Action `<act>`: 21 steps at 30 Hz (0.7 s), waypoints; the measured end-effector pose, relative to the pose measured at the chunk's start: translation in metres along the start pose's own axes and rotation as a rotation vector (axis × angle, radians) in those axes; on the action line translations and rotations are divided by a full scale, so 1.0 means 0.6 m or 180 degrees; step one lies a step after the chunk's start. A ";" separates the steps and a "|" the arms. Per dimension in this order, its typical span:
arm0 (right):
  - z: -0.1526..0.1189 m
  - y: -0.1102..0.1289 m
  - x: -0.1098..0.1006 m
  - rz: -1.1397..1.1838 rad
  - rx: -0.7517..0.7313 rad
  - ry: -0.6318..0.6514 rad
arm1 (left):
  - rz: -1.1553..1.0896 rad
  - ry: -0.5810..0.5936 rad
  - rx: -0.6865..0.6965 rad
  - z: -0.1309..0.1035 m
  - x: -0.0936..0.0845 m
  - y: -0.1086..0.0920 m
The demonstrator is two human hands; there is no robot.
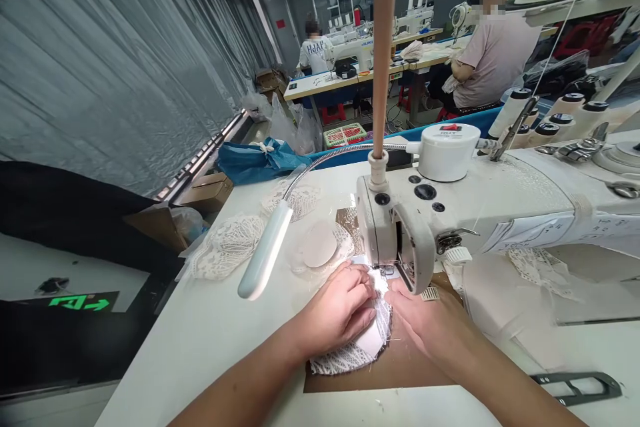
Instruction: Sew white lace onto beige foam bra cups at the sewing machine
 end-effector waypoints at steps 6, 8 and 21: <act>-0.011 0.003 0.005 -0.0096 -0.0044 0.0041 | 0.0037 -0.0094 0.0002 -0.001 0.000 0.001; -0.010 0.002 0.007 -0.0157 0.0018 0.0045 | 0.0044 -0.0106 0.0008 -0.001 -0.001 0.001; -0.007 -0.011 0.013 -0.0572 0.0221 -0.0126 | 0.0683 -0.0152 0.0138 -0.001 -0.001 0.003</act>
Point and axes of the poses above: each hand's wrist, its own z-axis towards the middle knuckle, its own x-axis out of the palm, y = z × x, the point moved 5 cm from there along z, towards the middle knuckle, and after that the axes turned 13 degrees about -z, right-handed, at the moved point
